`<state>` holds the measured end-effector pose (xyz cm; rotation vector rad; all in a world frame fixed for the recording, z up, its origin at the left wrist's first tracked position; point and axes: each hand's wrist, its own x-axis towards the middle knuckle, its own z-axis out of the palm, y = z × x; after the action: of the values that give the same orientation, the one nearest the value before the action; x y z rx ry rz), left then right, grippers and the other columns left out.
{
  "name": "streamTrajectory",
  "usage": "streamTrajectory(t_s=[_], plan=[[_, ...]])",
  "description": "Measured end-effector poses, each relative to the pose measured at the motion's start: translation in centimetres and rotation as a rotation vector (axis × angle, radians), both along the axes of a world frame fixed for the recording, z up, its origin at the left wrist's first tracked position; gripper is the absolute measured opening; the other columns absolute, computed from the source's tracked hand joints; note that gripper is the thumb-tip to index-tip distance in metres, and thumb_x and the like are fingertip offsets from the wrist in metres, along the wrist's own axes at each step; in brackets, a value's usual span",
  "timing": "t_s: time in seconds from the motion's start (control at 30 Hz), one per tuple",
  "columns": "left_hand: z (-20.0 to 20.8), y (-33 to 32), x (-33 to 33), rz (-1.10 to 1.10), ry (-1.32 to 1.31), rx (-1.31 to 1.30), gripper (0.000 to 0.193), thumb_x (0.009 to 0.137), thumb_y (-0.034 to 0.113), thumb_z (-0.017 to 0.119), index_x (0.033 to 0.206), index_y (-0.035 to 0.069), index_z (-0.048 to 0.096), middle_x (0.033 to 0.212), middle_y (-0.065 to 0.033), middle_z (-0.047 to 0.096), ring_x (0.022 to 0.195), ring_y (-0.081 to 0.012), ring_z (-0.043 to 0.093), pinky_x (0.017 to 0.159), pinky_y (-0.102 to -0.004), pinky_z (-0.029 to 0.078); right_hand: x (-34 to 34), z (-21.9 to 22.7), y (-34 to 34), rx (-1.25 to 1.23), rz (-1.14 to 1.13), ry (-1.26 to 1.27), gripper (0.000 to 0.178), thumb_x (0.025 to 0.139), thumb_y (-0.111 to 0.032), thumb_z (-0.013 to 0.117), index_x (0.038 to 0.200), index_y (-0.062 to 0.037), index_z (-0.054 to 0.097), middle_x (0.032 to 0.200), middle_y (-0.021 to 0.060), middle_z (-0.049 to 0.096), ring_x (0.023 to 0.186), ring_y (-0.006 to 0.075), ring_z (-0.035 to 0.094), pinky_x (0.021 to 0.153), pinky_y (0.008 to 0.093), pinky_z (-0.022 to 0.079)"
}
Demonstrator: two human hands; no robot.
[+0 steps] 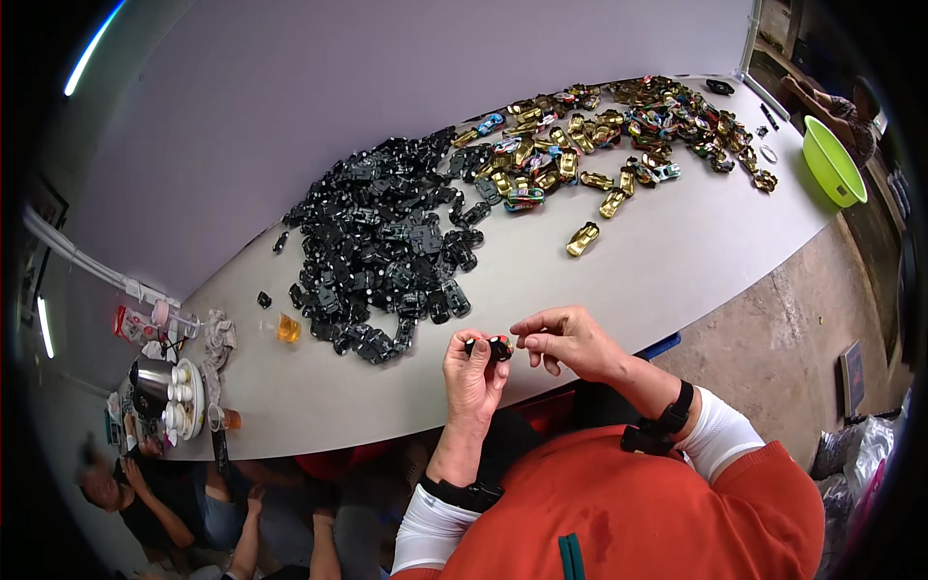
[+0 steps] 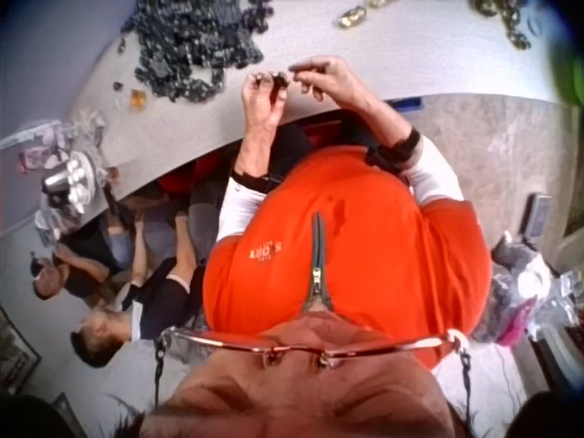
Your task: The person assembles small toy cars by hand at a table. They pick up a black chassis and a colored body, fit the two parts together, and place the completed unit on the table. The process is repeated continuously with different colored bodies.
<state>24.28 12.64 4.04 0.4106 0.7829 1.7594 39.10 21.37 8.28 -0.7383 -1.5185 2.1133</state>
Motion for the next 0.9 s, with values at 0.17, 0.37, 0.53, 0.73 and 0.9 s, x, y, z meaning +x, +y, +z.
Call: streamTrajectory(t_s=[0.17,0.37,0.53,0.73,0.9], plan=[[-0.3,0.8,0.7,-0.027,0.050,-0.014,0.021,0.082,0.018,0.064,0.087,0.008,0.046,0.074,-0.0104,0.059,0.046,-0.0125,0.051,0.033,-0.0176,0.035,0.1,-0.4,-0.1,0.094,0.027,-0.102,0.016,0.083,-0.005,0.059,0.096,0.0052,0.062,0.070,0.0070,0.062,0.059,0.0090,0.059,0.043,0.0200,0.045],[0.9,1.3,2.0,0.183,0.451,0.013,0.024,0.081,0.010,0.066,0.085,0.008,0.042,0.071,-0.0098,0.059,0.043,-0.0112,0.049,0.031,-0.0180,0.031,0.2,-0.5,0.1,0.219,-0.018,-0.184,0.016,0.083,-0.005,0.059,0.095,0.0045,0.061,0.068,0.0067,0.061,0.058,0.0085,0.059,0.042,0.0204,0.044],[-0.1,2.4,1.0,0.095,0.146,-0.167,0.024,0.081,0.009,0.066,0.085,0.008,0.043,0.073,-0.0118,0.059,0.044,-0.0122,0.048,0.032,-0.0184,0.031,0.7,-1.6,0.8,0.125,0.028,-0.089,0.020,0.083,-0.007,0.059,0.098,0.0056,0.057,0.075,0.0091,0.061,0.063,0.0100,0.060,0.046,0.0231,0.047],[-1.0,2.4,0.6,0.000,0.005,-0.167,0.023,0.081,0.008,0.064,0.089,0.008,0.043,0.080,-0.0136,0.060,0.054,-0.0145,0.051,0.038,-0.0186,0.036,1.1,-6.3,0.4,0.936,-0.185,-0.385,0.031,0.084,-0.008,0.055,0.113,0.0042,0.051,0.078,0.0152,0.058,0.068,0.0251,0.059,0.061,0.0356,0.049],[-1.7,2.0,0.3,0.035,-0.028,-0.212,0.026,0.080,0.002,0.064,0.093,0.008,0.041,0.080,-0.0150,0.060,0.053,-0.0155,0.053,0.038,-0.0205,0.037,1.9,-0.6,1.5,0.304,0.100,-0.470,0.029,0.086,-0.011,0.052,0.113,0.0002,0.051,0.080,0.0209,0.058,0.081,0.0401,0.056,0.072,0.0460,0.044]])
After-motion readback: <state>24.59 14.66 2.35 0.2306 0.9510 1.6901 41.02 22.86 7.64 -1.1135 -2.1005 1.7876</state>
